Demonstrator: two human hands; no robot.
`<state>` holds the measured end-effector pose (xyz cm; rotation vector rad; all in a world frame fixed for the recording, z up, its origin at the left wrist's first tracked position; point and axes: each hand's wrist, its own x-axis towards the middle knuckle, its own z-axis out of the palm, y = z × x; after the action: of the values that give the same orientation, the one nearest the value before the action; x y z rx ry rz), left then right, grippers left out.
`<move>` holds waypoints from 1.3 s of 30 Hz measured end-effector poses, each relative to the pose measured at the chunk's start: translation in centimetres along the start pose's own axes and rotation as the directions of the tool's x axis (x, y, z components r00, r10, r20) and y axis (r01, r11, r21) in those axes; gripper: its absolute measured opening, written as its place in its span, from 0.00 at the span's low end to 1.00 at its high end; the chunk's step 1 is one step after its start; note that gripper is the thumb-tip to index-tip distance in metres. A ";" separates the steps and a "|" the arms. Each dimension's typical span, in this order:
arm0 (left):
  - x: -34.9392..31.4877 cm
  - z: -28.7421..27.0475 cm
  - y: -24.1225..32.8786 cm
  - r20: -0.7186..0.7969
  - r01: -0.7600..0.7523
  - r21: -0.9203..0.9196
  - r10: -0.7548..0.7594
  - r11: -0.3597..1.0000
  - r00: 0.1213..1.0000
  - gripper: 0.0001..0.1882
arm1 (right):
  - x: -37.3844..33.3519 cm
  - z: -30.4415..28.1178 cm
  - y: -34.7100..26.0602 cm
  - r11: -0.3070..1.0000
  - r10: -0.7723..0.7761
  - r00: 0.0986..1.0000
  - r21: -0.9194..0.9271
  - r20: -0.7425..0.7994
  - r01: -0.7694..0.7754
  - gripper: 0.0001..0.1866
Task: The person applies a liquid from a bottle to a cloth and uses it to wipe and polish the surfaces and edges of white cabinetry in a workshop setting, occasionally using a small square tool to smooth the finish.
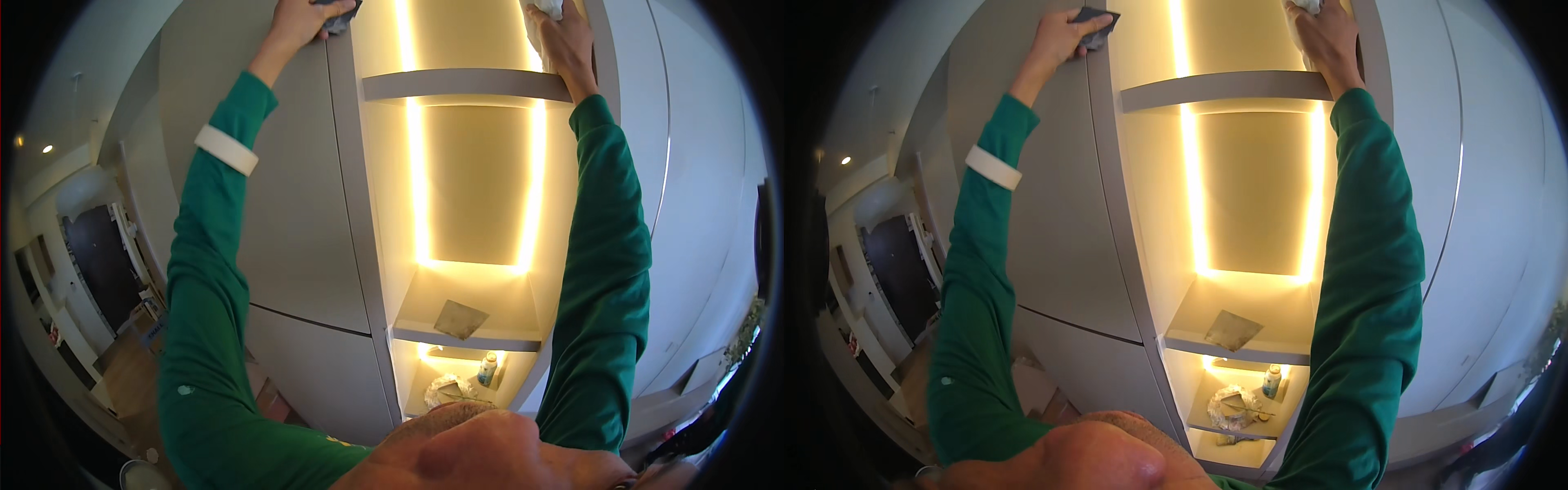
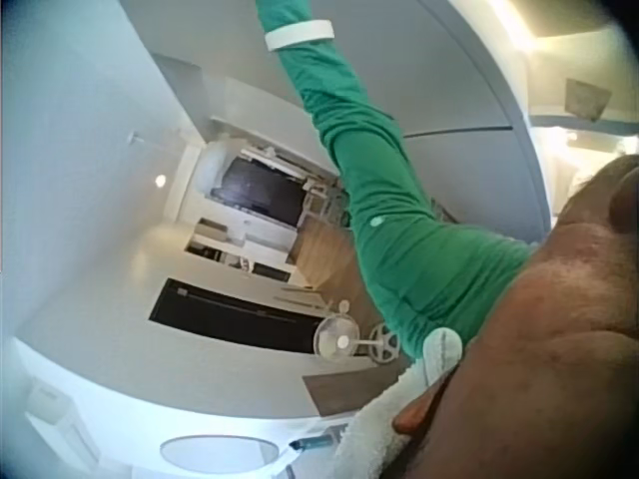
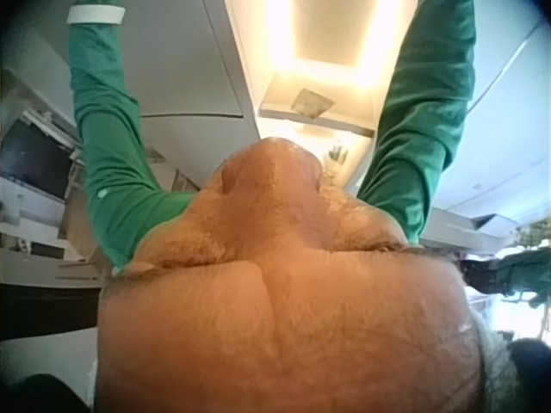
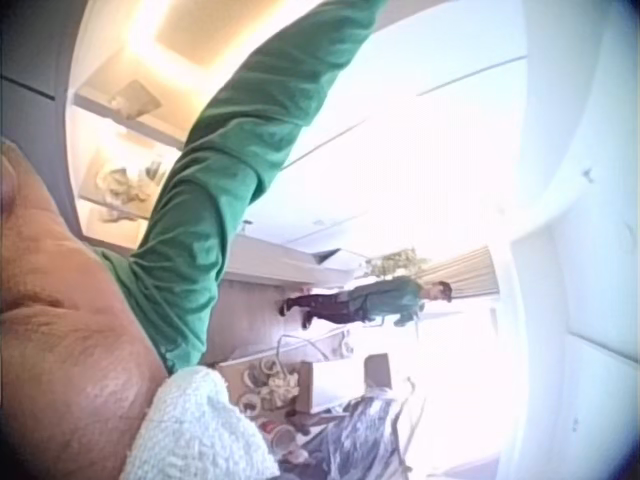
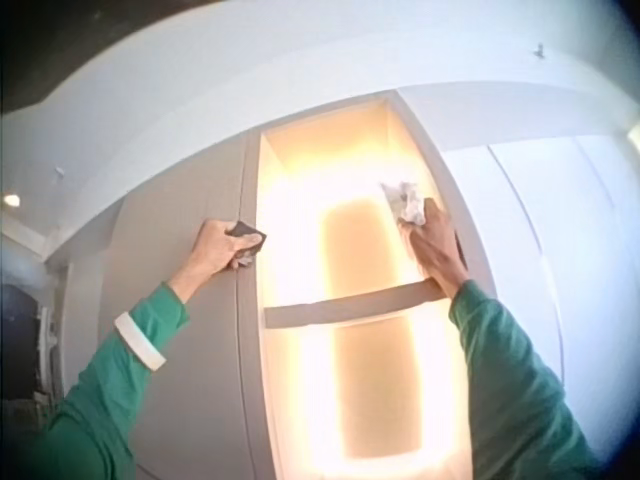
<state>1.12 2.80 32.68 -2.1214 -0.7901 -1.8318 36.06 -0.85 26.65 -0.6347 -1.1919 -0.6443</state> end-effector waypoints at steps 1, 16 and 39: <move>-0.4 0.0 -0.2 -0.011 0.010 0.052 -0.009 0.999 1.000 0.16 | 0.3 0.0 0.3 1.000 -0.001 1.000 -0.007 -0.007 0.001 0.19; 3.4 -0.3 4.4 -0.148 0.099 0.017 -0.095 0.995 0.984 0.12 | 0.8 0.3 0.5 0.993 0.074 0.997 0.090 0.006 -0.074 0.20; 2.0 -2.4 1.7 -0.224 0.069 0.062 -0.054 0.996 0.973 0.19 | 0.3 0.6 -0.2 0.985 0.075 0.997 -0.153 -0.035 -0.080 0.21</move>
<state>0.16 0.65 35.35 -1.8284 -0.8591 -1.9981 35.63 -0.57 27.05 -0.7957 -1.0915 -0.6822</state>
